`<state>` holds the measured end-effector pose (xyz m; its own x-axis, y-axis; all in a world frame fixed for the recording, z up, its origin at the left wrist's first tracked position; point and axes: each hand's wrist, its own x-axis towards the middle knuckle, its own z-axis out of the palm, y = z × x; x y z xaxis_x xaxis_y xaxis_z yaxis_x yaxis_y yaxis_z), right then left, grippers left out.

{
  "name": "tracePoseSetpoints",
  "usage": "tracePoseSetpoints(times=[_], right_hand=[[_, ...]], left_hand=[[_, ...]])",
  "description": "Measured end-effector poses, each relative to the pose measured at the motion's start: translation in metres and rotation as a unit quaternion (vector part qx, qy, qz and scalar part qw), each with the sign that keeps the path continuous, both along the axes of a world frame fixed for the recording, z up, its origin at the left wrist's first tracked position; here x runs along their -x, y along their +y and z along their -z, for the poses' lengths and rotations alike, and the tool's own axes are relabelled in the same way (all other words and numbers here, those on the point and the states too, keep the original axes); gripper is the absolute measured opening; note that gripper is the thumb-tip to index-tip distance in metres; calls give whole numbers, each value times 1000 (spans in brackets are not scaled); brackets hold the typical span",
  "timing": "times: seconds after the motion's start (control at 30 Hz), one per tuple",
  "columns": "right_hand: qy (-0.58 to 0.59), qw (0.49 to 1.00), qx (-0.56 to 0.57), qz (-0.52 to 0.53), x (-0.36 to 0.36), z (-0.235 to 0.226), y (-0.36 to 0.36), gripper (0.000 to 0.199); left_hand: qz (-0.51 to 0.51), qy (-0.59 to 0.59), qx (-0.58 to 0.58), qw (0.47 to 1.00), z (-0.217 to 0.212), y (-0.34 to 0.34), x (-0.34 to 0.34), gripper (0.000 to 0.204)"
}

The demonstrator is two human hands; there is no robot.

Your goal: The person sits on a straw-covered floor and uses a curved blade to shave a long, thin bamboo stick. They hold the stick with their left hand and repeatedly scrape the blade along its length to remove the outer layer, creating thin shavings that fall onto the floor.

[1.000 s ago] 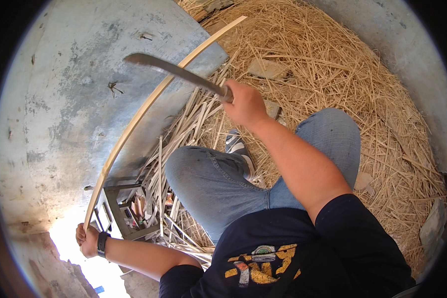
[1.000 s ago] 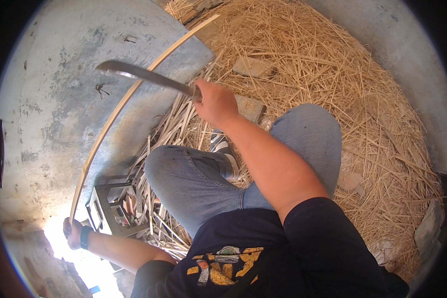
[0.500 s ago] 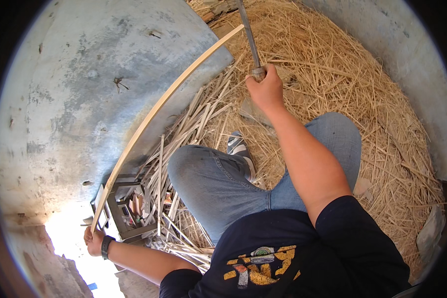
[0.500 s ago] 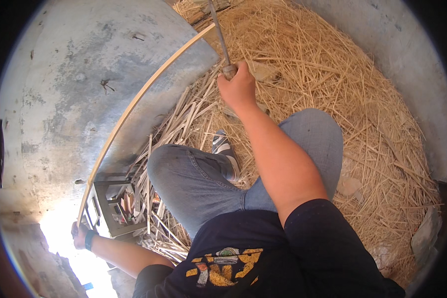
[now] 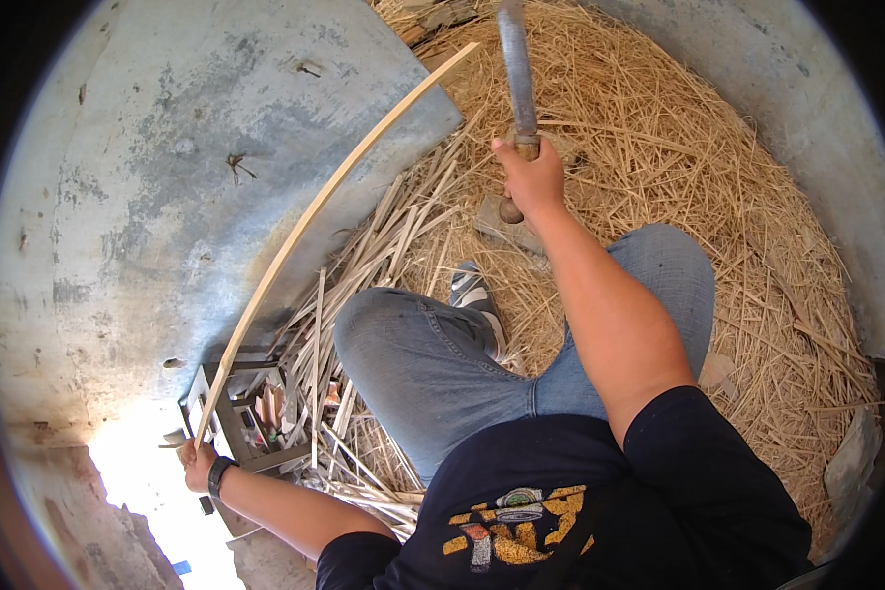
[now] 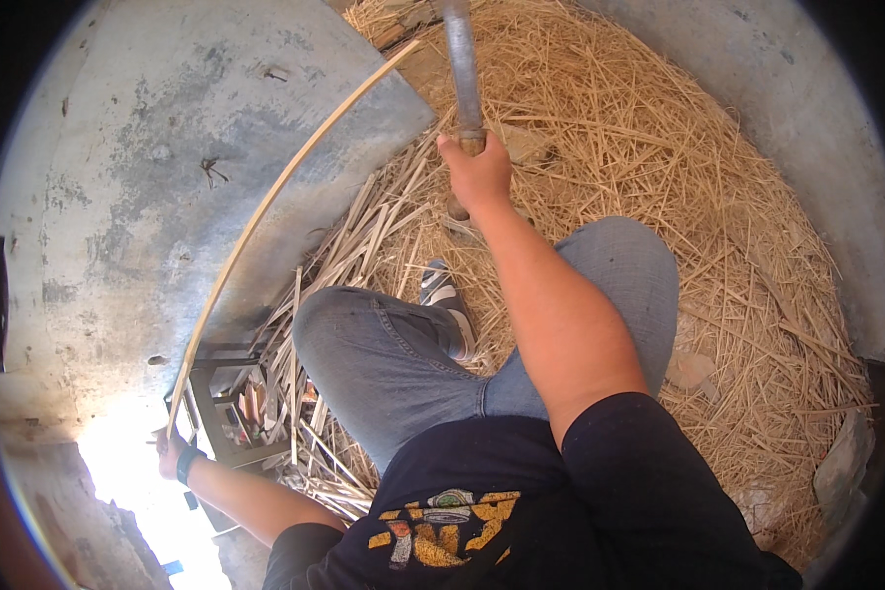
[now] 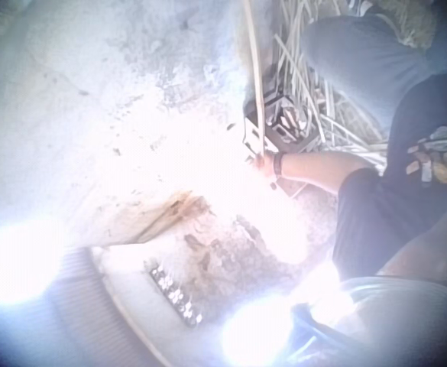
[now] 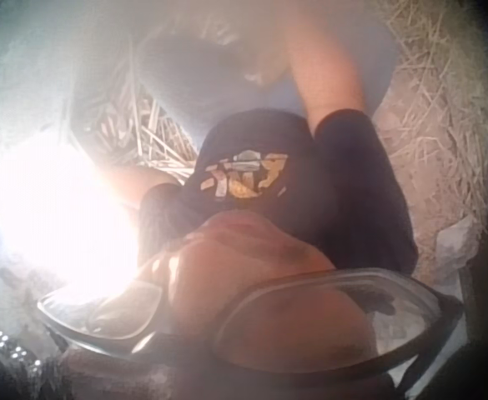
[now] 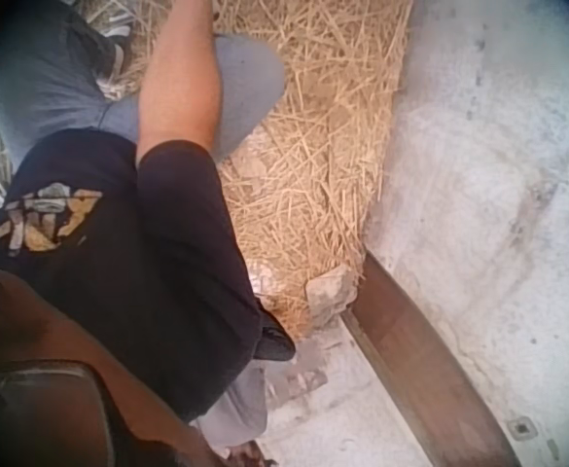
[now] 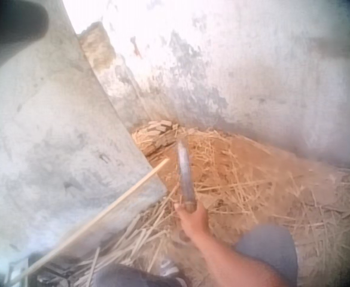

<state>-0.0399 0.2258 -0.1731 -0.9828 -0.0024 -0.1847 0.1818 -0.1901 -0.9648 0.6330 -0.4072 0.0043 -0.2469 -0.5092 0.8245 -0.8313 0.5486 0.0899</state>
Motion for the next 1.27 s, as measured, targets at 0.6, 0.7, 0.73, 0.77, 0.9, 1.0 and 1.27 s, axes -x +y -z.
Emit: tracePoseSetpoints(times=[0.6, 0.7, 0.73, 0.77, 0.9, 1.0, 1.27], right_hand=[[25, 995, 54, -78, -5, -2, 5, 24], [43, 993, 27, -106, -5, 2, 7, 24], [53, 992, 25, -115, -6, 2, 5, 23], [64, 990, 23, -124, -6, 2, 3, 22], [14, 983, 113, -145, -10, -9, 2, 19], [-11, 982, 156, -106, -10, -13, 6, 18], [48, 969, 14, -243, -10, -1, 2, 32]], left_hand=[[-321, -302, -201, 875, -7, 135, 131, 28], [-281, -265, -227, 894, -7, 183, 170, 29], [-289, -276, -218, 891, -8, 183, 166, 26], [-297, -285, -208, 887, -10, 182, 162, 24], [-322, -356, -141, 866, -6, 133, 117, 34], [-311, -355, -131, 872, -4, 129, 117, 35], [-359, -276, -179, 874, -5, 153, 145, 44]])
